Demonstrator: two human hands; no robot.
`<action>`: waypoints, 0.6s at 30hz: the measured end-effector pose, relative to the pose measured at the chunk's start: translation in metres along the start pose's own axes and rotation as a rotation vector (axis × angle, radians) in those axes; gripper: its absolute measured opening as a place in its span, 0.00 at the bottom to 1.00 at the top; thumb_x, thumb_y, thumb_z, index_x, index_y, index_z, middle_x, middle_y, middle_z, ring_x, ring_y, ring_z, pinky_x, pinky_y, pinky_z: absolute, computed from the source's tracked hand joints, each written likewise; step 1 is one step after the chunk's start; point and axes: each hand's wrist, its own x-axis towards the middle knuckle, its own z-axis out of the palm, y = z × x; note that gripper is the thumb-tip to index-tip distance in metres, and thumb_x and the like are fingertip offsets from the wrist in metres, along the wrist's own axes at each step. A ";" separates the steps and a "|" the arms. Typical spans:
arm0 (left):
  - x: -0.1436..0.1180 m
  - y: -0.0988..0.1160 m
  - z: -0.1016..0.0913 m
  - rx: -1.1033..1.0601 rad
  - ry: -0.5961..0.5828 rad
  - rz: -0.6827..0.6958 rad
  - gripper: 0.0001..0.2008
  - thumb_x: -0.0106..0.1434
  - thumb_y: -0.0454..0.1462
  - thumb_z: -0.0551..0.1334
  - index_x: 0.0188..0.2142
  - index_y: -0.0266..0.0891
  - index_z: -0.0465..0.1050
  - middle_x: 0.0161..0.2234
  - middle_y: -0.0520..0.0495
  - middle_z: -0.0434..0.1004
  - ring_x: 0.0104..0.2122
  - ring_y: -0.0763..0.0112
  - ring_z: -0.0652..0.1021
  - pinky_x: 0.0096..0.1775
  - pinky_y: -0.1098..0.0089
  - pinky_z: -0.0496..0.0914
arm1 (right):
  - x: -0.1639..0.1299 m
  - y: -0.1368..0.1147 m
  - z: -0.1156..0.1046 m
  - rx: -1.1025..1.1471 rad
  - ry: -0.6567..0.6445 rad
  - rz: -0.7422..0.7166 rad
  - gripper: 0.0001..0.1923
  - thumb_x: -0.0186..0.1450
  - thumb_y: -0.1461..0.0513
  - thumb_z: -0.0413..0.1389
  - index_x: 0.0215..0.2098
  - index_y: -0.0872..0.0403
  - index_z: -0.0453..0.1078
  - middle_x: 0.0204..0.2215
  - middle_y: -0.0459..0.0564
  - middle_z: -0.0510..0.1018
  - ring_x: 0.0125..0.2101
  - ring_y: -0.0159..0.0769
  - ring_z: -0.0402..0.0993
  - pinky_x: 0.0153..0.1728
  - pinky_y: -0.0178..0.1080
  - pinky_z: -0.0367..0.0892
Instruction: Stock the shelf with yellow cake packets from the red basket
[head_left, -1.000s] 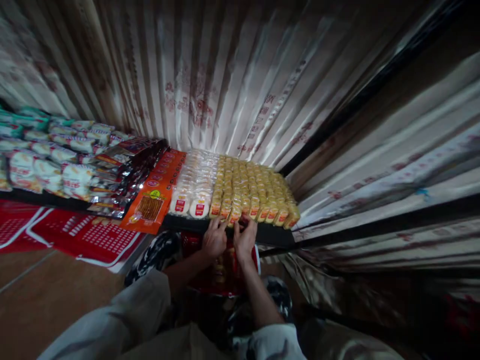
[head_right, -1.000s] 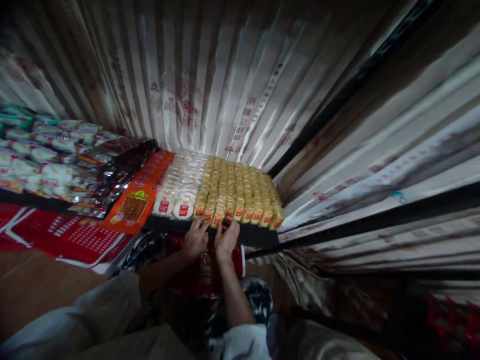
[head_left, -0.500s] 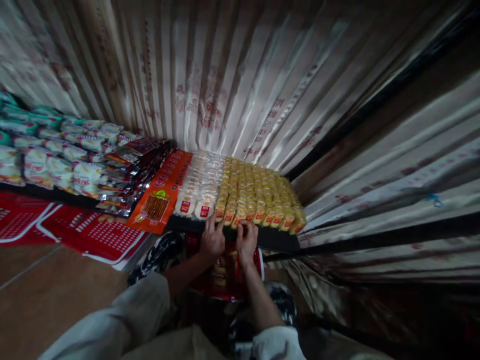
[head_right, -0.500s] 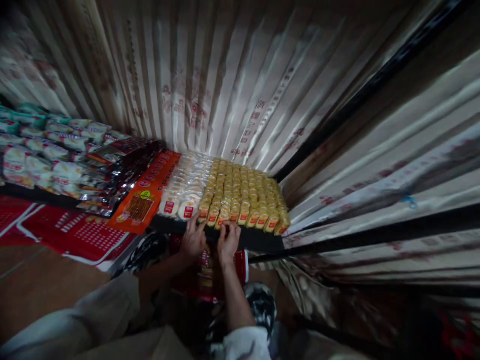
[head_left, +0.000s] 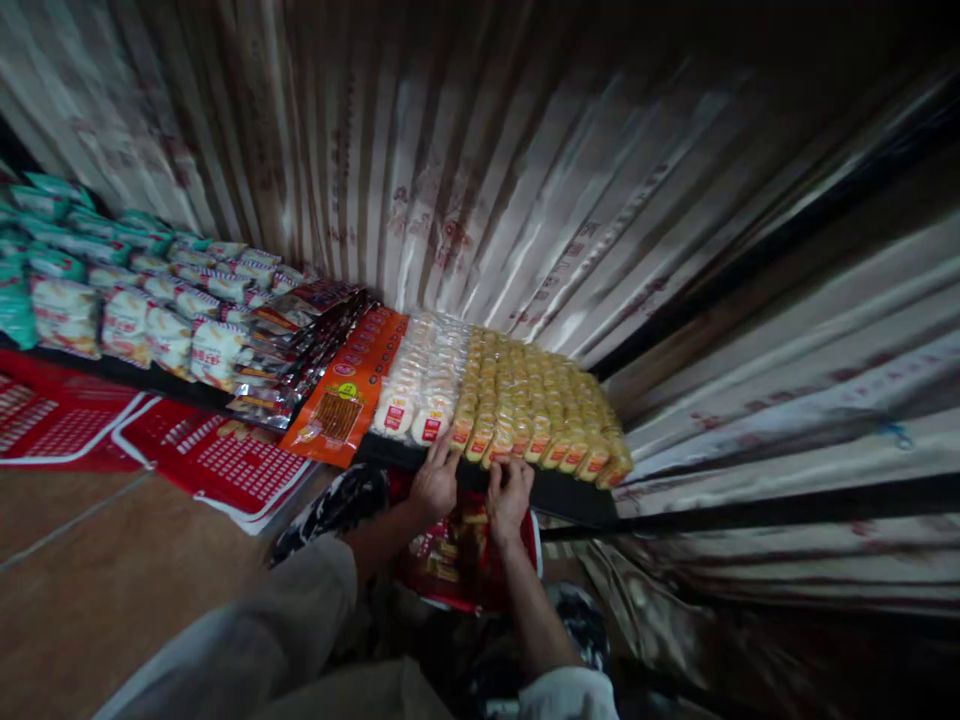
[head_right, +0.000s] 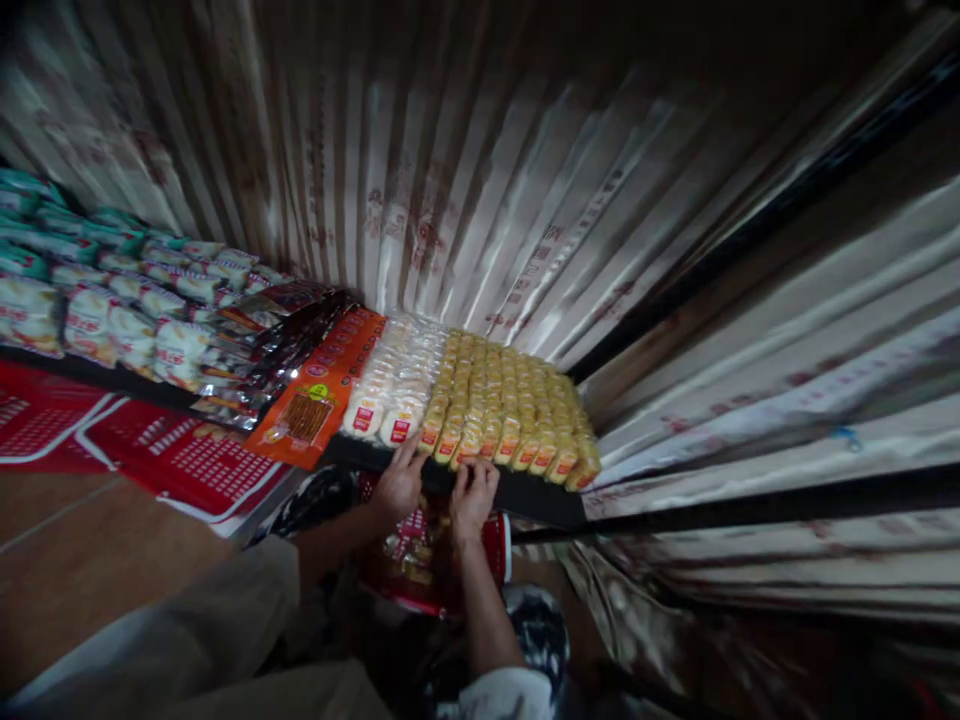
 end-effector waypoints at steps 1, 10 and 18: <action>0.000 -0.002 -0.001 -0.003 -0.003 0.005 0.27 0.53 0.25 0.51 0.53 0.32 0.66 0.64 0.38 0.52 0.64 0.58 0.51 0.62 0.52 0.54 | 0.000 0.000 0.001 0.002 0.008 0.003 0.14 0.62 0.53 0.48 0.33 0.53 0.69 0.35 0.54 0.66 0.42 0.42 0.64 0.48 0.46 0.60; 0.001 -0.001 -0.009 0.036 -0.033 0.021 0.28 0.53 0.24 0.50 0.53 0.32 0.65 0.63 0.40 0.54 0.64 0.58 0.50 0.61 0.55 0.56 | 0.001 0.000 0.001 -0.003 0.027 -0.010 0.14 0.62 0.54 0.48 0.32 0.54 0.69 0.36 0.55 0.66 0.42 0.43 0.64 0.48 0.46 0.60; -0.001 0.003 -0.016 0.082 0.026 0.061 0.20 0.56 0.25 0.50 0.46 0.32 0.71 0.61 0.38 0.57 0.62 0.57 0.55 0.60 0.55 0.58 | 0.000 -0.005 -0.005 0.015 0.052 -0.056 0.14 0.63 0.55 0.48 0.33 0.55 0.69 0.39 0.56 0.65 0.45 0.43 0.63 0.50 0.47 0.59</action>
